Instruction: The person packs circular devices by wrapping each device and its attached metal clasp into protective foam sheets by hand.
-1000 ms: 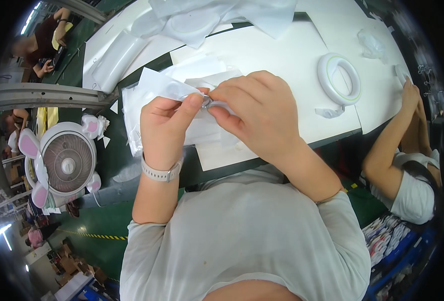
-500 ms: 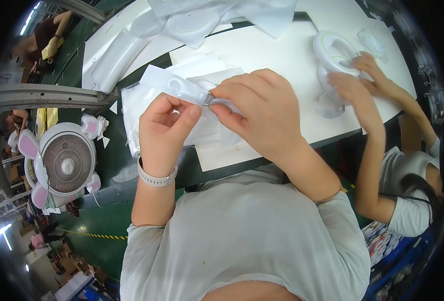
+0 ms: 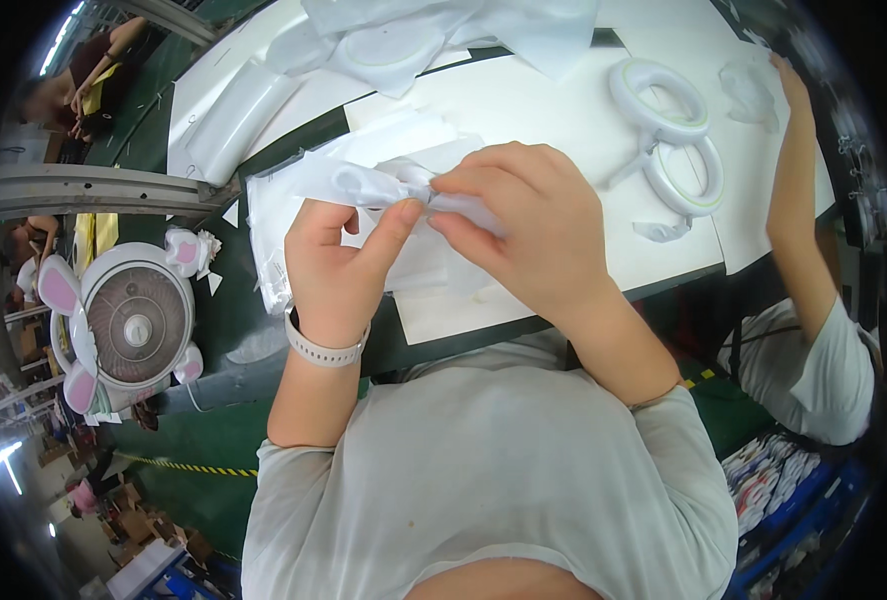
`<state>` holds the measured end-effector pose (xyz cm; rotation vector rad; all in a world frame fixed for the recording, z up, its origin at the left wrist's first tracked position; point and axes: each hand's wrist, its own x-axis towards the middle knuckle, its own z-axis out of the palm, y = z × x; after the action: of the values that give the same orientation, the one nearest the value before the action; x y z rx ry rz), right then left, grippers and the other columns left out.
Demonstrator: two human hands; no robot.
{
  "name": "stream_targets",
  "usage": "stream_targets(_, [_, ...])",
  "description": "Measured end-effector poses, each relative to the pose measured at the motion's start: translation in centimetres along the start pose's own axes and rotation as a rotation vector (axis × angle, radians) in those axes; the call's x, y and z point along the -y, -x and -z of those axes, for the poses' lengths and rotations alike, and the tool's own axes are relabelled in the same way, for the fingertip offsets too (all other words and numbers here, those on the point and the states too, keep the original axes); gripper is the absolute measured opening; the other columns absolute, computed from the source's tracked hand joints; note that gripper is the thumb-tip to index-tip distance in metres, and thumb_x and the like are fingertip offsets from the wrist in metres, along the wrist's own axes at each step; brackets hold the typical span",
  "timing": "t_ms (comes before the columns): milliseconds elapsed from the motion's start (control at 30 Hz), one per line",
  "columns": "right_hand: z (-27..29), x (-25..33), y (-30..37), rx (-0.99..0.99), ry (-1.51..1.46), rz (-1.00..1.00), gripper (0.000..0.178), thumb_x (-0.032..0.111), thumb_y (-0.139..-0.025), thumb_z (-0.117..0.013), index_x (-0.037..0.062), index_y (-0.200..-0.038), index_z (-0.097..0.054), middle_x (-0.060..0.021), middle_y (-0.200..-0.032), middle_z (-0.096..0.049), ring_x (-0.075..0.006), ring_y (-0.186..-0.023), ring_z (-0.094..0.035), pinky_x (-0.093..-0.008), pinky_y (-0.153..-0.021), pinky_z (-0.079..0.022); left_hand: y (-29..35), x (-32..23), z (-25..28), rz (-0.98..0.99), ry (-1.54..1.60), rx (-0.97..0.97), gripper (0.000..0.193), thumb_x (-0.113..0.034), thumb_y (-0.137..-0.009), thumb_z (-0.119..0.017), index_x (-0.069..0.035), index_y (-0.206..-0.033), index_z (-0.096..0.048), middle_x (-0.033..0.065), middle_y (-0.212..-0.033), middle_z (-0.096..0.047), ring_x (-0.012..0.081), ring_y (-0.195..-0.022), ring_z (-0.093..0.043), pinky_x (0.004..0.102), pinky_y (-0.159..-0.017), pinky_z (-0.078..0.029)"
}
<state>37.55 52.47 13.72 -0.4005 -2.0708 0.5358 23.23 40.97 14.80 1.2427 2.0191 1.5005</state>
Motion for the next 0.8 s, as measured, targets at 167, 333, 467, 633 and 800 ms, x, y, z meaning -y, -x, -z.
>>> stream_targets(167, [0.5,-0.6,0.4,0.025,-0.074,-0.039,0.019,0.016,-0.066,-0.079,0.014,-0.079,-0.066,0.0028,-0.084,-0.061,-0.0178,-0.071,-0.055,-0.0304,-0.063,-0.044,-0.9,-1.0,0.1,-0.171,-0.266,0.027,0.019,-0.001,-0.078,-0.073,0.0,-0.095,-0.066,0.0043,-0.096,-0.065,0.012,-0.082,-0.057,0.026,-0.072,-0.044])
stream_targets(333, [1.0,-0.8,0.2,-0.03,-0.128,0.042,0.017,0.017,-0.065,-0.08,0.014,-0.073,-0.065,0.0035,-0.091,-0.064,-0.0164,-0.074,-0.055,-0.0285,-0.065,-0.044,-2.4,-2.4,-0.3,-0.52,-0.397,0.064,0.014,0.0,-0.073,-0.071,-0.003,-0.085,-0.065,0.0072,-0.086,-0.064,0.0258,-0.079,-0.06,0.0306,-0.069,-0.046])
stream_targets(467, [0.9,-1.0,-0.3,-0.03,-0.149,0.136,0.017,0.018,-0.064,-0.08,0.0144,-0.074,-0.066,0.0022,-0.097,-0.065,-0.0163,-0.076,-0.055,-0.0283,-0.066,-0.044,-3.4,-3.0,-0.5,-0.632,-0.496,0.115,0.017,0.002,-0.07,-0.068,-0.003,-0.086,-0.065,0.0073,-0.088,-0.063,0.0251,-0.074,-0.06,0.0313,-0.064,-0.046])
stream_targets(633, [1.3,-1.3,-0.7,-0.193,-0.043,0.229,0.018,0.018,-0.061,-0.081,0.0138,-0.071,-0.067,-0.0007,-0.099,-0.065,-0.0188,-0.078,-0.055,-0.0287,-0.063,-0.044,-3.9,-5.1,0.0,-0.755,-0.843,0.317,0.012,-0.006,-0.069,-0.061,-0.006,-0.08,-0.056,0.0063,-0.079,-0.05,0.0211,-0.062,-0.055,0.0324,-0.056,-0.043])
stream_targets(800, [2.4,-2.1,-1.2,-0.142,-0.008,0.27,0.019,0.019,-0.061,-0.081,0.0132,-0.071,-0.066,-0.0001,-0.093,-0.064,-0.0192,-0.075,-0.055,-0.029,-0.062,-0.043,-4.1,-6.0,0.4,-0.718,-1.154,0.574,0.018,-0.008,-0.076,-0.06,-0.005,-0.093,-0.056,0.0076,-0.082,-0.049,0.0211,-0.068,-0.056,0.032,-0.063,-0.045])
